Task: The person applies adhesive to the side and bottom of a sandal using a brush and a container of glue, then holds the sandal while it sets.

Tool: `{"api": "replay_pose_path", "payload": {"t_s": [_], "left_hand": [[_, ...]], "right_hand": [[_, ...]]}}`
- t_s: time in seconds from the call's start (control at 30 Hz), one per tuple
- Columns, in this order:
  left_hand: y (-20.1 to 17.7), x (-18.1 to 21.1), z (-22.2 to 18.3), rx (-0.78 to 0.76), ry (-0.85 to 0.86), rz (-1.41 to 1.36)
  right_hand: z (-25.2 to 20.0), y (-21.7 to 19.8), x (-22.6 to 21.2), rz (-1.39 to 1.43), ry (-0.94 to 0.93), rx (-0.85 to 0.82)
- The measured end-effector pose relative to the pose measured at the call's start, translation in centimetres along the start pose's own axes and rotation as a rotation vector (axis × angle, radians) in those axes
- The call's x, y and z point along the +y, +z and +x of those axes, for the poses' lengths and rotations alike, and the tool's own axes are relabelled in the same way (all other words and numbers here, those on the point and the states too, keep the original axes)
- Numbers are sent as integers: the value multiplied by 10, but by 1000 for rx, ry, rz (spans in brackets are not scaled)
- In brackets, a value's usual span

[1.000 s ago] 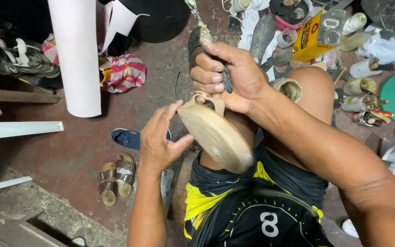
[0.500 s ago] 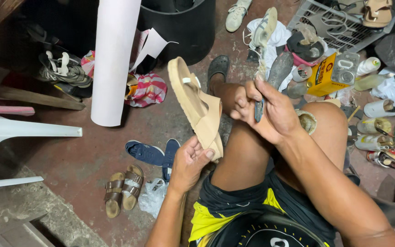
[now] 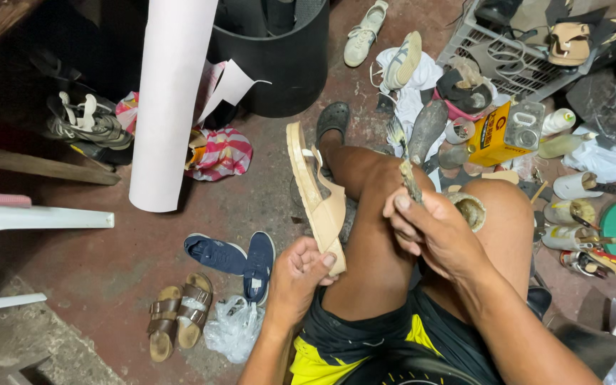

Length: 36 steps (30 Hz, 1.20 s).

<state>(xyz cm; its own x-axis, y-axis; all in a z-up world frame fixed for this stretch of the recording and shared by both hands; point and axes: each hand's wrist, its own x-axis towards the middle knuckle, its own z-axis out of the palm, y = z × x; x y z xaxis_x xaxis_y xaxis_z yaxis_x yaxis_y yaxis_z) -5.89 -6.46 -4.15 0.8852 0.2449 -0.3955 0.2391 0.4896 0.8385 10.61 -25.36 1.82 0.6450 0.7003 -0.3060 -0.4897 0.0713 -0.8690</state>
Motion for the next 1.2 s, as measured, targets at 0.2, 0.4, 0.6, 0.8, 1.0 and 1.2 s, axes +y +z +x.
{"api": "replay_pose_path", "payload": {"t_s": [0.2,0.4,0.6,0.8,1.0,1.2], "left_hand": [[0,-8,2,44,50,95],[0,-13,6,33,87,154],[0,-15,12,-23,124,137],[-3,-3,13,-9,182,291],[-6,-5,12,50,214,439],[-15,-42,15,-12,157,203]], "right_hand": [[-7,-4,5,-82,-101,-5],[-10,-8,11,-247,-143,71],[-14,-9,13,-266,-227,42],[-19,-7,11,-287,-225,40],[-25,-2,11,-304,-176,68],[-27,8,18,-406,-221,111]]}}
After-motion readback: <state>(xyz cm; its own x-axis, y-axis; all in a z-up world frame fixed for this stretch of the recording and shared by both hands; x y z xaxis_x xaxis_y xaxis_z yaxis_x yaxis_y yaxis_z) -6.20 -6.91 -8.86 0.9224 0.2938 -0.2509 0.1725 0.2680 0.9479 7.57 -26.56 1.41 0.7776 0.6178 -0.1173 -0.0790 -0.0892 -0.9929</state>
